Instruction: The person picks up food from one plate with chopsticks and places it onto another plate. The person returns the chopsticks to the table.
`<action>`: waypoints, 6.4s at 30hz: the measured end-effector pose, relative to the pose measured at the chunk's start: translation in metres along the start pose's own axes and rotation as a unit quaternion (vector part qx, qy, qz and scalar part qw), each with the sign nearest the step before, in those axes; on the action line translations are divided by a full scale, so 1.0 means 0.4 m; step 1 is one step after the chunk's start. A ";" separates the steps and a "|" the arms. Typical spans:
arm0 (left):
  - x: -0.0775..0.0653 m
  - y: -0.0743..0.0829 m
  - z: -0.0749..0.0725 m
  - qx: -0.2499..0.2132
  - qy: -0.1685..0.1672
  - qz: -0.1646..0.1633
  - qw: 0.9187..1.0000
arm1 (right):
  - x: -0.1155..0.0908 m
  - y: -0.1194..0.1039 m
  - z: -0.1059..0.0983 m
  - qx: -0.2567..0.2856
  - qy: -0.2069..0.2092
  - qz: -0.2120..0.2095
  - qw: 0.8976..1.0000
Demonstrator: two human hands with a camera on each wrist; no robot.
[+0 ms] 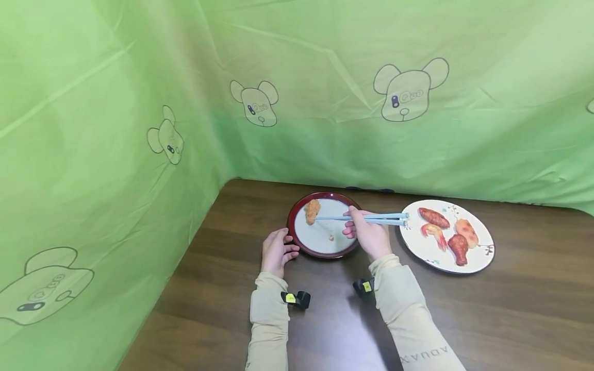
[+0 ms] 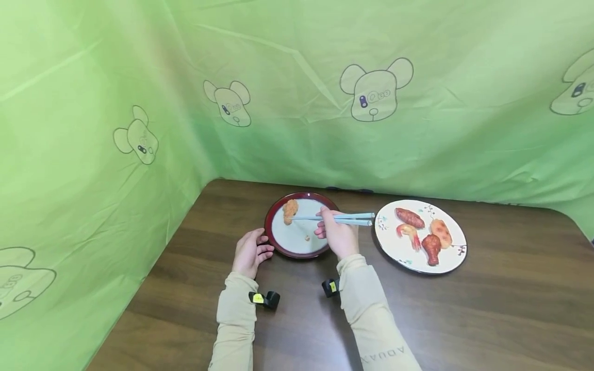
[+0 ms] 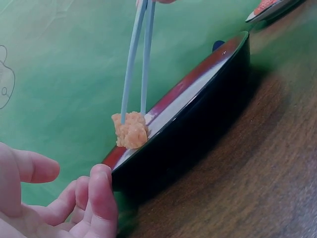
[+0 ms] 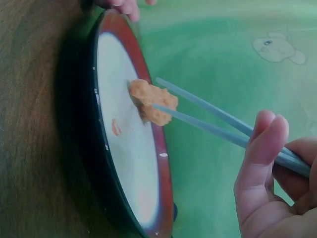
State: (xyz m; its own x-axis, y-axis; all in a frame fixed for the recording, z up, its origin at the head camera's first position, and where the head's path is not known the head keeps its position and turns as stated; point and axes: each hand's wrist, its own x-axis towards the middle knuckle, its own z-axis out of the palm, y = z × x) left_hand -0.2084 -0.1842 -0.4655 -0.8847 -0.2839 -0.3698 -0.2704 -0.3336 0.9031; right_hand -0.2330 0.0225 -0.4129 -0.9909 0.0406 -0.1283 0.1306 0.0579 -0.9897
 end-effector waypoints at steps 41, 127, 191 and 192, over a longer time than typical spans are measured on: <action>-0.001 -0.002 0.000 -0.002 -0.003 0.003 1.000 | 0.040 0.044 0.080 -0.001 0.047 -0.030 0.998; -0.008 -0.030 0.028 0.164 0.024 0.085 0.982 | -0.235 0.011 -0.623 -0.315 0.104 -0.068 0.941; -0.018 -0.030 0.022 0.186 0.027 0.086 0.978 | -0.243 0.141 -0.244 -0.507 -0.144 -0.313 0.790; -0.020 -0.029 0.023 0.189 0.027 0.087 0.978 | -0.244 0.140 -0.244 -0.511 -0.143 -0.307 0.790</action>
State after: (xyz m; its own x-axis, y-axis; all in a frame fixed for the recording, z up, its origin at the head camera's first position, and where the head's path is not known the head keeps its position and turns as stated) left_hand -0.2017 -0.1700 -0.4713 -0.9109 -0.3576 -0.2058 -0.2482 0.0762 0.9657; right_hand -0.1257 0.1191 -0.4496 -0.8253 -0.5269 0.2033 -0.5646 0.7602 -0.3214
